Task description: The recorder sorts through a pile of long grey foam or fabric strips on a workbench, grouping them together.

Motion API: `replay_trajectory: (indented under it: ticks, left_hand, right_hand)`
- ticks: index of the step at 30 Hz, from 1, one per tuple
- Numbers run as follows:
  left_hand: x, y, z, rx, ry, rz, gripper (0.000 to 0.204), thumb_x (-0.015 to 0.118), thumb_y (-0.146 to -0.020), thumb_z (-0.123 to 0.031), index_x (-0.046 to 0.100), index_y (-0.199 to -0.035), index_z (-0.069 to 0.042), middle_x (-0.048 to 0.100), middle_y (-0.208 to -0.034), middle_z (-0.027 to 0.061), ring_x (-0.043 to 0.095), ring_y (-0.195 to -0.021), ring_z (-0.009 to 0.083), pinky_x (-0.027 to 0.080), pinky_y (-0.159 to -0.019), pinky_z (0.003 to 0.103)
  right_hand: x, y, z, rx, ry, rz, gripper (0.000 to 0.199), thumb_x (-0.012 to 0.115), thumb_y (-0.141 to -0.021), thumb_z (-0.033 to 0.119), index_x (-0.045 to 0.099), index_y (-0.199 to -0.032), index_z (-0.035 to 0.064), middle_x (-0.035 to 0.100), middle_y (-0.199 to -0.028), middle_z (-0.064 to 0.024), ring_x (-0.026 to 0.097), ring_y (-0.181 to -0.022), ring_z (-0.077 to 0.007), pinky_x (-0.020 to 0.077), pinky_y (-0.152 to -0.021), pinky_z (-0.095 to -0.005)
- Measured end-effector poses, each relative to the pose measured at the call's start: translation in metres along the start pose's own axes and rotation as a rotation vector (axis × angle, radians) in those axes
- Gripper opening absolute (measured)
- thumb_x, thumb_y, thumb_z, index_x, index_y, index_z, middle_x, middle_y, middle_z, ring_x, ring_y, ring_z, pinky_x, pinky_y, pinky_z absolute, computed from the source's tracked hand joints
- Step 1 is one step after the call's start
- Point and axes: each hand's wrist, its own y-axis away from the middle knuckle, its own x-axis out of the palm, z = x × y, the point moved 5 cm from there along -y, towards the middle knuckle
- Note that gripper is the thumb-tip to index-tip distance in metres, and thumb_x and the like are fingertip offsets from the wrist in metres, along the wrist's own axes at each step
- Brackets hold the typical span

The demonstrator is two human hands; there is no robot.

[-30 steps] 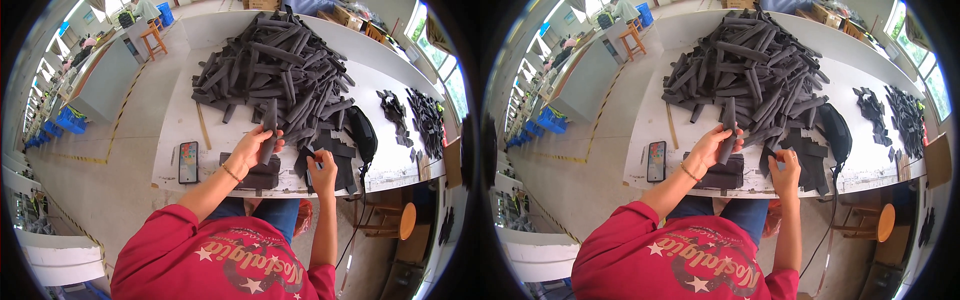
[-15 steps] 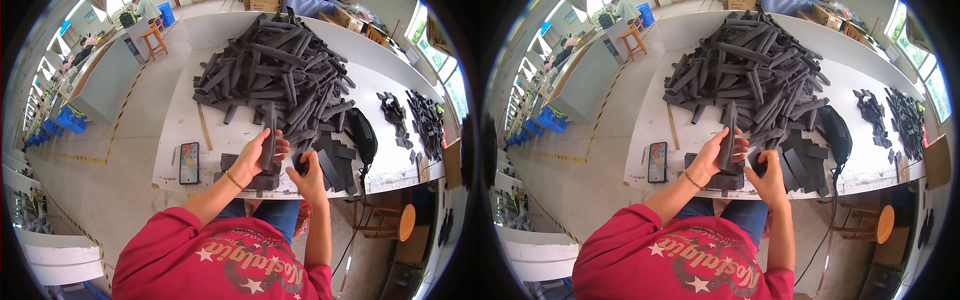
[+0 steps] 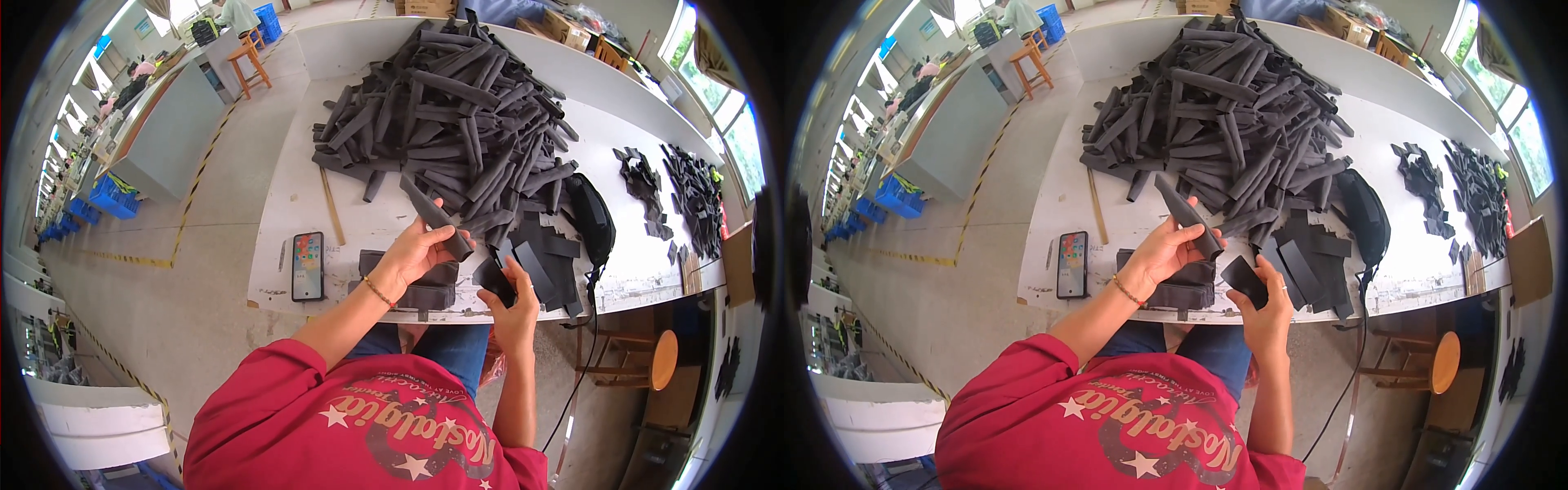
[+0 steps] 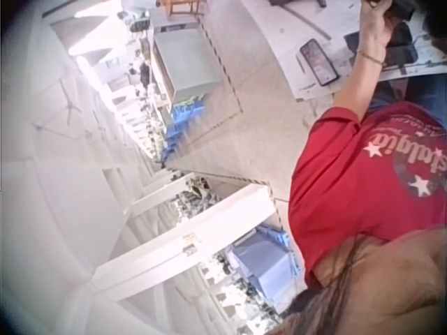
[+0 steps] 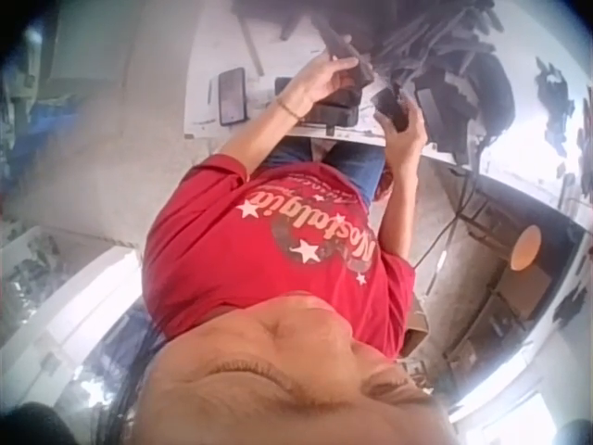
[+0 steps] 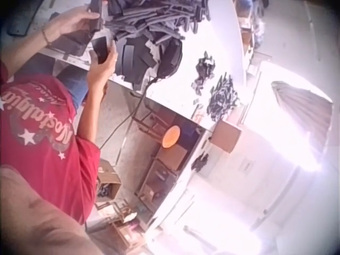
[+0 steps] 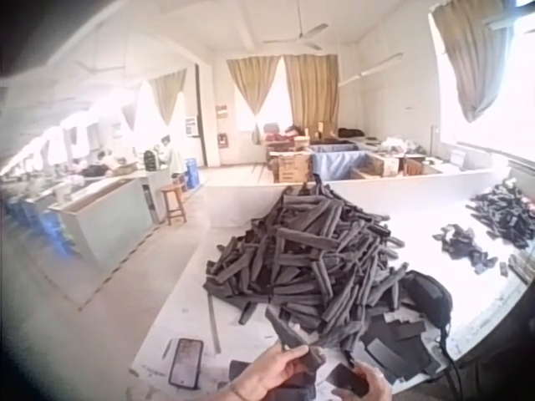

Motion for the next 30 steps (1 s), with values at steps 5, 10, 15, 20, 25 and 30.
replay_trajectory:
  ticks: [5,10,15,20,25,30]
  left_hand:
    - [-0.004,-0.004,0.003,-0.023,0.055,-0.005,0.077,0.062,-0.091,-0.004,0.013,-0.148,-0.017,0.062,-0.107,0.022,0.065,-0.103,0.0391,0.053,-0.089,0.049]
    - [0.001,-0.001,0.005,-0.061,0.018,0.037,0.075,0.06,-0.091,-0.002,0.014,-0.148,-0.017,0.063,-0.108,0.023,0.065,-0.103,0.0383,0.054,-0.089,0.047]
    - [-0.002,0.001,0.005,-0.083,0.017,0.057,0.07,0.054,-0.094,0.0,0.013,-0.149,-0.016,0.061,-0.115,0.026,0.065,-0.104,0.0362,0.054,-0.089,0.047]
    - [0.002,0.004,0.006,-0.081,0.027,0.052,0.067,0.051,-0.095,-0.001,0.013,-0.148,-0.016,0.061,-0.118,0.0261,0.065,-0.106,0.0356,0.053,-0.09,0.047]
    - [0.015,0.007,0.001,-0.009,-0.012,0.02,0.05,0.054,-0.097,-0.009,0.026,-0.138,-0.012,0.06,-0.12,0.0245,0.061,-0.111,0.0384,0.052,-0.094,0.047]
    - [0.01,0.002,0.002,-0.006,0.038,0.044,0.055,0.052,-0.097,-0.008,0.019,-0.141,-0.013,0.061,-0.117,0.0247,0.063,-0.109,0.038,0.053,-0.093,0.048]
  right_hand:
    - [0.009,0.001,-0.008,-0.021,-0.038,0.0,0.031,0.076,-0.075,0.0,0.07,-0.105,0.0021,0.064,-0.096,-0.0098,0.063,-0.084,-0.0214,0.0491,-0.075,-0.03]
    - [0.017,-0.005,0.0,-0.113,0.042,-0.037,0.025,0.074,-0.076,-0.001,0.071,-0.1,0.0023,0.063,-0.087,-0.0069,0.058,-0.075,-0.0191,0.0458,-0.065,-0.0305]
    - [0.011,-0.011,0.01,-0.299,0.293,-0.071,0.023,0.075,-0.075,0.004,0.071,-0.098,0.0043,0.061,-0.086,-0.0057,0.057,-0.079,-0.0253,0.0452,-0.071,-0.0365]
    - [0.014,-0.011,0.016,-0.403,0.454,-0.05,0.028,0.074,-0.075,0.005,0.068,-0.102,0.0035,0.059,-0.088,-0.0055,0.057,-0.082,-0.025,0.0442,-0.074,-0.0379]
    - [0.015,-0.008,0.016,-0.38,0.45,-0.068,0.029,0.074,-0.076,0.005,0.068,-0.104,0.0035,0.058,-0.088,-0.0067,0.057,-0.083,-0.0254,0.0444,-0.074,-0.0378]
    - [0.017,-0.008,0.011,-0.309,0.358,-0.052,0.027,0.073,-0.077,0.005,0.069,-0.103,0.0023,0.059,-0.087,-0.0078,0.057,-0.082,-0.0264,0.0451,-0.074,-0.0374]
